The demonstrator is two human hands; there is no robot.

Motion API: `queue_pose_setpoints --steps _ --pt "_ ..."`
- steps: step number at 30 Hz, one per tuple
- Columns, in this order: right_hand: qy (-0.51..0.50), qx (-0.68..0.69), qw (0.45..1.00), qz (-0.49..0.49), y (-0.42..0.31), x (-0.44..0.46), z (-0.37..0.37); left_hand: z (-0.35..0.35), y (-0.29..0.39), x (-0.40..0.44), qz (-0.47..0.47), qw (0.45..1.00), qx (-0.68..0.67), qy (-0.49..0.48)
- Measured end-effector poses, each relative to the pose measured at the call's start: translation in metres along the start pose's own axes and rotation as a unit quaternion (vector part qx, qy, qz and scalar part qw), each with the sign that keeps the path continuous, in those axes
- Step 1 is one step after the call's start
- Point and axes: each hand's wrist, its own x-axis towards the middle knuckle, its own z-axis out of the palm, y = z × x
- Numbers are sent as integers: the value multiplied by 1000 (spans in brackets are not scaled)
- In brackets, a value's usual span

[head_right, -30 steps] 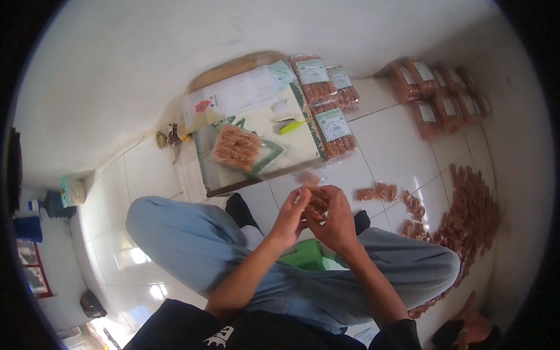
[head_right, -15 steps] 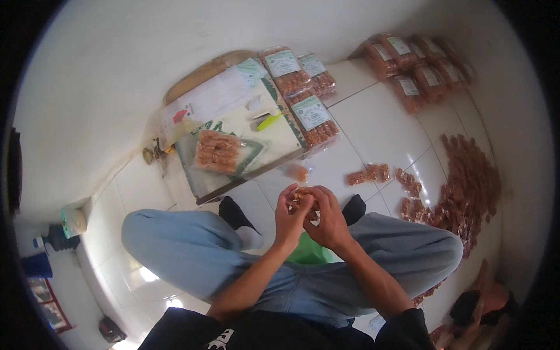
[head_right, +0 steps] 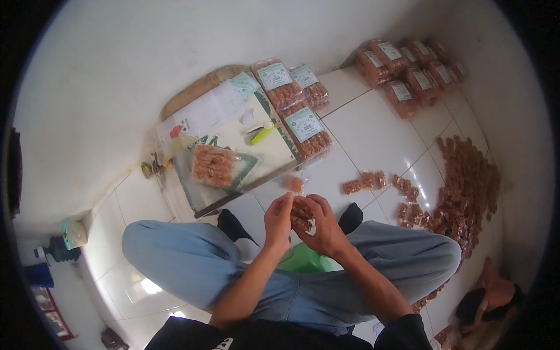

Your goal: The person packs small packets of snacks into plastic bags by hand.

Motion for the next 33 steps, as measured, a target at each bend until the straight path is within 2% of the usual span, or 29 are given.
queue_pose_setpoints --steps 4,5,7,8,9,10,11,12,13,14,16,21,23,24,26,27,29,30,32,33 --pt "-4 -9 1000 12 8 -2 -2 6 8 -7 -20 999 27 6" --pt "3 31 998 55 10 -1 -4 5 11 -10 -21 999 29 6" --pt "25 67 991 112 30 1 -8 4 20 -16 7 981 185 49" --pt "39 129 981 143 44 3 -10 -1 22 -16 9 981 186 48" --pt "49 131 977 158 58 7 -14 -9 23 -15 93 922 370 61" --pt "59 134 974 174 65 14 -18 -14 22 -13 172 823 537 71" --pt "60 136 973 176 70 20 -19 -14 21 -9 161 808 561 76" --pt "23 171 955 240 71 29 -21 -14 20 -5 160 807 564 75" --pt "-14 204 932 301 72 35 -21 -12 20 0 161 772 611 76" --pt "-14 206 931 300 76 39 -17 -12 19 3 161 733 656 77" --pt "-81 237 918 306 89 47 -1 -12 16 6 164 723 666 79" --pt "-59 321 895 304 92 58 28 -16 8 18 166 705 679 118" --pt "-37 423 848 318 87 59 31 -16 4 22 147 710 677 128" --pt "-41 426 846 317 86 60 31 -14 4 21 146 707 679 133" --pt "-137 516 771 347 88 64 24 -9 5 19 149 721 665 126" --pt "-140 519 769 345 86 65 19 -8 3 18 161 719 663 132" --pt "-164 537 720 407 81 67 11 -7 0 17 165 713 668 136" --pt "-166 538 720 405 80 69 9 -6 -1 17 170 709 670 138" --pt "-114 585 670 442 78 71 8 -7 -2 17 168 713 666 138" --pt "-115 586 669 442 78 71 11 -8 -1 16 167 718 662 136"
